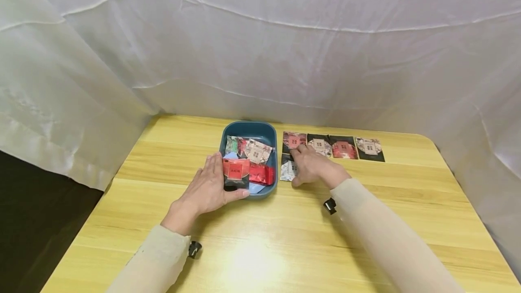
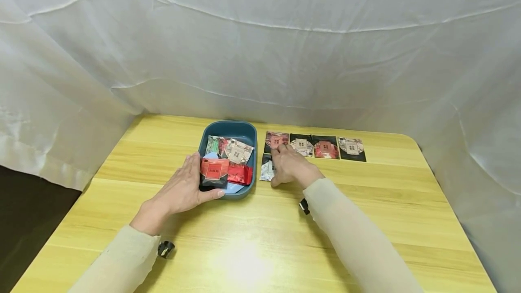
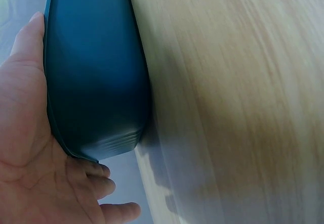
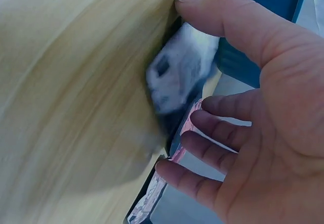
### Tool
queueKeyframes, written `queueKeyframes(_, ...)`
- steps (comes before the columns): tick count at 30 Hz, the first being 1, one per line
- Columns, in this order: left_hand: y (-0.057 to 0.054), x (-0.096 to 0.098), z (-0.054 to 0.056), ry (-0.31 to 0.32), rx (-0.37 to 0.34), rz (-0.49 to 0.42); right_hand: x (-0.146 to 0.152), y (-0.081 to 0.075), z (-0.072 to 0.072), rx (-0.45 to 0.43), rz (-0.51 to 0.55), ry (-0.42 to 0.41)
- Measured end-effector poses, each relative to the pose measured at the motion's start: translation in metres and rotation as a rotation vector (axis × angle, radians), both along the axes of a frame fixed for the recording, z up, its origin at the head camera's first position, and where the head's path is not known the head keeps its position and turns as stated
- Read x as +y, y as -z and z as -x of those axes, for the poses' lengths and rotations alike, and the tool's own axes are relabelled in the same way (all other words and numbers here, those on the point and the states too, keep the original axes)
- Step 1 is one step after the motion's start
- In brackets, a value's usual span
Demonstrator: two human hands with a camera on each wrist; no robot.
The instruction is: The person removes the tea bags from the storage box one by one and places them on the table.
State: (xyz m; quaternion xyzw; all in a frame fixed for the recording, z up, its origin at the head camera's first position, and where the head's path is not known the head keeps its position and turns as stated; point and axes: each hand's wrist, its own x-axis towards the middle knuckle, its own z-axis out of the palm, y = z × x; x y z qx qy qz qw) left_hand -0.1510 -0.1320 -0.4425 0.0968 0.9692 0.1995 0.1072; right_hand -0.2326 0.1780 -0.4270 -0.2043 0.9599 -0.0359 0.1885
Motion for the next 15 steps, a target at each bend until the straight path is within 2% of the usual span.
queueKeyframes(11,-0.0013,0.0006,0.0003,0.0,0.003,-0.004,0.0027,0.0002,-0.0015,0.013,0.0,-0.012)
queueKeyframes(15,-0.0008,0.0006,0.0,0.0,0.0,-0.001,0.0001,-0.0062,-0.0035,0.054,0.013,-0.036)
